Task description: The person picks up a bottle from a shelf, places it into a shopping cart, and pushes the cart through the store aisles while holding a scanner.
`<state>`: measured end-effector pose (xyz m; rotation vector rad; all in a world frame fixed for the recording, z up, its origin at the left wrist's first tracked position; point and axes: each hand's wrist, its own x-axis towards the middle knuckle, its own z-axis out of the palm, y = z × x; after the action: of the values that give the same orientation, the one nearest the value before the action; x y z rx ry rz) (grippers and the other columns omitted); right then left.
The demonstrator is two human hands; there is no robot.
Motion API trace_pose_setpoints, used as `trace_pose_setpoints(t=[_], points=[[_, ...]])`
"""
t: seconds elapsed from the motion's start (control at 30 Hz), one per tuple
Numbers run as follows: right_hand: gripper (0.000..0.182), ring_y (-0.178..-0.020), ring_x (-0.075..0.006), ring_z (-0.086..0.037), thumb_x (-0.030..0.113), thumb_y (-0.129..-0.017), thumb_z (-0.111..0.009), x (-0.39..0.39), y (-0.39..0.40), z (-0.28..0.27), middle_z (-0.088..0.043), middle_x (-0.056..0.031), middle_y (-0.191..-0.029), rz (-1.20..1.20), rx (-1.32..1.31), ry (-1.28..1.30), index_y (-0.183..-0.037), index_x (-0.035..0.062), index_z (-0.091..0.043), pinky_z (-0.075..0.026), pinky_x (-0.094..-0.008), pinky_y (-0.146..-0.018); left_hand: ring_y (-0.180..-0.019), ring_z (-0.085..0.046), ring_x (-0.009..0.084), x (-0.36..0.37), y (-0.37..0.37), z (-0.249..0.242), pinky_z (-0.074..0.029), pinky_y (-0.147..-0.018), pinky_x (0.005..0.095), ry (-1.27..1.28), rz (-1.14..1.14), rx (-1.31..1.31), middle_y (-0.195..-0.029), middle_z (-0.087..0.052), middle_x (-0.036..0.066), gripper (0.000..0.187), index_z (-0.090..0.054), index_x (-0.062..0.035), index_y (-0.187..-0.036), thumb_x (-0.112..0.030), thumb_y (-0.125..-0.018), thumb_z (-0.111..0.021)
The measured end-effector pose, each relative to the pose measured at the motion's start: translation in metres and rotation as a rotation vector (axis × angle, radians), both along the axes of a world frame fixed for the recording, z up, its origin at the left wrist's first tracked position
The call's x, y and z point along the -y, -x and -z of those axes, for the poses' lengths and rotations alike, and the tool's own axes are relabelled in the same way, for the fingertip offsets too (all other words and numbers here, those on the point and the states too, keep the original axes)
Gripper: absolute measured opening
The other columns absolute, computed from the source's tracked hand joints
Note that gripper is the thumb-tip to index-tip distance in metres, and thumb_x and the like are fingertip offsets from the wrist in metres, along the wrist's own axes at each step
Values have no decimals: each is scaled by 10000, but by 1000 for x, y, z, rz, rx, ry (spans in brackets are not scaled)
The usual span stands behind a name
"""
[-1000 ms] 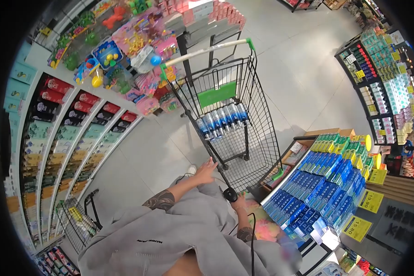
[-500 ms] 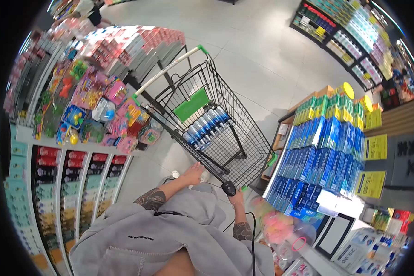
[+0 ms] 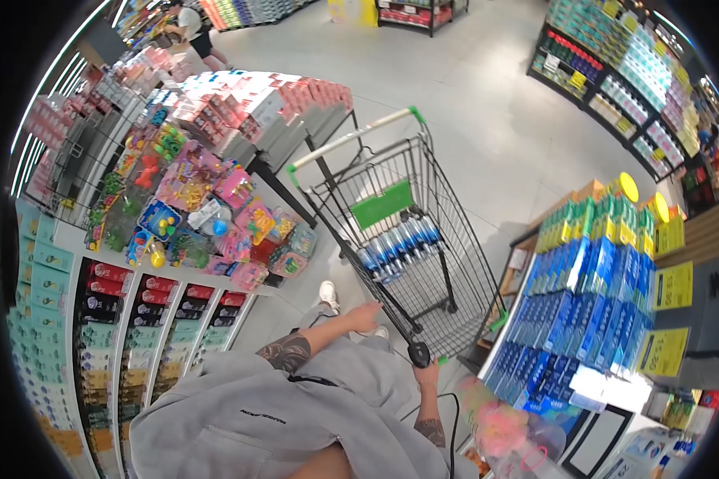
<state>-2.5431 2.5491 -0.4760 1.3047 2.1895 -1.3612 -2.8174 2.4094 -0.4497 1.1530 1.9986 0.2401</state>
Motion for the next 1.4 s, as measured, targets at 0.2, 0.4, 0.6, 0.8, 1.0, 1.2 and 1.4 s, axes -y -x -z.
trace_pose_setpoints(t=[0.2,0.4,0.6,0.8,1.0,1.2,1.4], points=[[425,-1042,-219,-584,298,-671,-689,17,10,12,-671,-106,-987,130,80,44,-1033,81,-641,-265,-349,-1088,-1309,-281,409,-1,45,-10,-275,-1072,424,-143,-369,-4,-1445,-157,303,810,-128,68,-1399,-304,-821,-556],[571,-979,-330,-611,423,-618,-719,44,32,22,-665,-156,-982,228,298,-14,-1035,42,-632,-460,-397,-891,-1320,-240,423,-26,138,-6,-250,-1084,416,-345,-843,-39,-1432,-164,322,814,-73,93,-1391,-238,-823,-552],[620,-958,-342,-619,469,-599,-721,79,60,68,-658,-185,-982,210,387,-59,-1028,30,-635,-493,-419,-809,-1261,-364,355,-27,250,-29,-288,-1057,364,-527,-1182,-16,-1352,-358,263,721,-252,78,-1351,-177,-783,-614],[607,-943,-361,-622,479,-612,-712,82,158,15,-647,-227,-968,327,507,-3,-991,9,-646,-501,-431,-787,-1284,-314,362,-66,369,-134,-257,-1066,424,-957,-1040,-393,-1393,-322,213,571,-302,31,-1352,-100,-835,-506],[608,-897,-380,-625,519,-628,-699,97,197,14,-653,-226,-912,459,460,-78,-911,-17,-654,-497,-439,-770,-1273,-346,361,-130,507,-98,-293,-1046,438,-710,-493,-590,-1394,-358,186,583,-319,7,-1357,-185,-856,-546],[646,-993,-344,-597,496,-570,-739,109,235,-17,-624,-203,-1047,563,417,-111,-1009,30,-654,-481,-415,-850,-1257,-371,361,-149,526,-83,-312,-1028,457,-375,-78,-509,-1380,-386,173,533,-343,-2,-1349,-143,-872,-533],[590,-1107,-329,-530,424,-636,-716,124,238,54,-507,-153,-1272,550,314,-87,-1130,116,-621,-411,-375,-959,-1072,-515,380,-171,540,-95,-432,-879,446,-599,49,-417,-1204,-521,211,455,-432,5,-1244,-72,-818,-575]])
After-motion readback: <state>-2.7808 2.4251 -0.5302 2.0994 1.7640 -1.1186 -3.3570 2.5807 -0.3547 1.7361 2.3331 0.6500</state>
